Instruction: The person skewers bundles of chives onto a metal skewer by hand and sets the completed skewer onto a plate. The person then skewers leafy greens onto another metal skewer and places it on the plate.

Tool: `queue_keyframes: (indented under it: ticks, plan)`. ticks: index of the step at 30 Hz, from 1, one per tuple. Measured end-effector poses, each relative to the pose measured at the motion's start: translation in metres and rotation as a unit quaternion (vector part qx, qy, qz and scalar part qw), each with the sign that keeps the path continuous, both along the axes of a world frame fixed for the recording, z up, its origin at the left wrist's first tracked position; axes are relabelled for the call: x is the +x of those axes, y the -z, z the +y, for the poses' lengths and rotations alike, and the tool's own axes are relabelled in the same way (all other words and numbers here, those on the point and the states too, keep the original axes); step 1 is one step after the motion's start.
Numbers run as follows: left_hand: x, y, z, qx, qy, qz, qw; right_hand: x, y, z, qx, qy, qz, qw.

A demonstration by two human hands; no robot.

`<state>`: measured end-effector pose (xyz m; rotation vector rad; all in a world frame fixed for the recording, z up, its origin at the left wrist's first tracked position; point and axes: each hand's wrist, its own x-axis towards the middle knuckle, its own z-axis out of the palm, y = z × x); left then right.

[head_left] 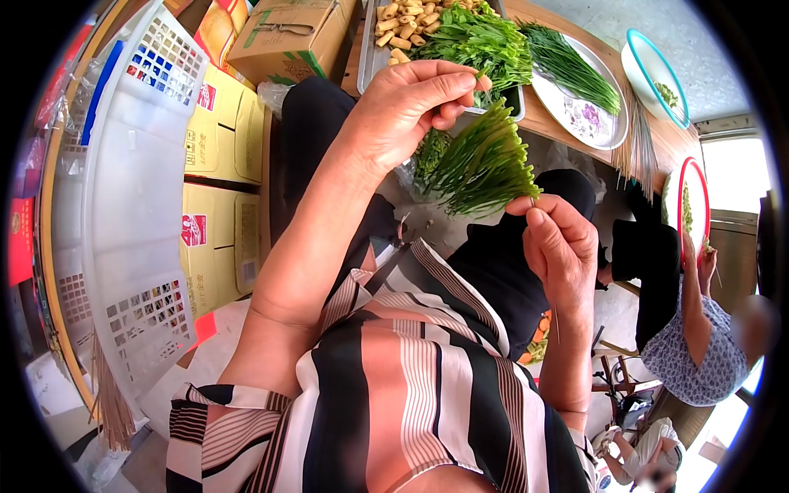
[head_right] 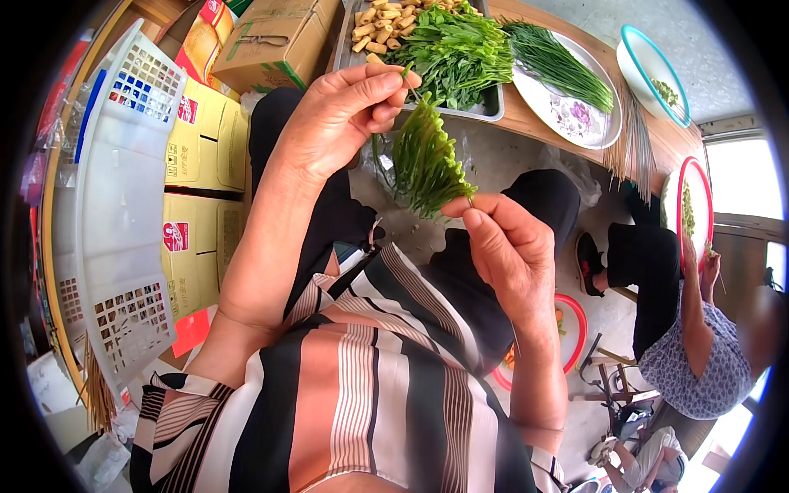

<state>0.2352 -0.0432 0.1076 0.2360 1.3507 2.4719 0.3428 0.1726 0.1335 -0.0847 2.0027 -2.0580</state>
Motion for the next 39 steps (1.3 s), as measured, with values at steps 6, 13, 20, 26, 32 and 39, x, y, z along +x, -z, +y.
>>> queue_keyframes:
  ticks: [6,13,20,26,32,39]
  plan:
    - [-0.001,-0.001,-0.001,-0.016,0.002,0.006,1.0,-0.001,0.001,0.001,0.002,-0.003,0.001,1.0]
    - [-0.002,-0.007,-0.005,-0.011,0.021,0.018,1.0,-0.003,-0.005,-0.002,0.0,-0.003,0.01,1.0]
    - [-0.008,-0.007,-0.004,-0.091,-0.008,0.113,0.989,-0.013,-0.013,0.001,-0.002,-0.008,0.016,1.0]
    - [-0.024,-0.017,0.004,-0.074,0.175,0.176,0.966,-0.018,-0.025,0.006,-0.089,-0.047,-0.018,0.995]
    - [-0.025,-0.026,0.009,-0.03,0.154,0.157,0.975,-0.012,-0.041,0.007,-0.018,-0.014,-0.032,0.999]
    - [-0.018,-0.028,0.008,-0.053,0.156,0.148,0.975,-0.009,-0.038,0.009,-0.023,-0.029,-0.026,0.999]
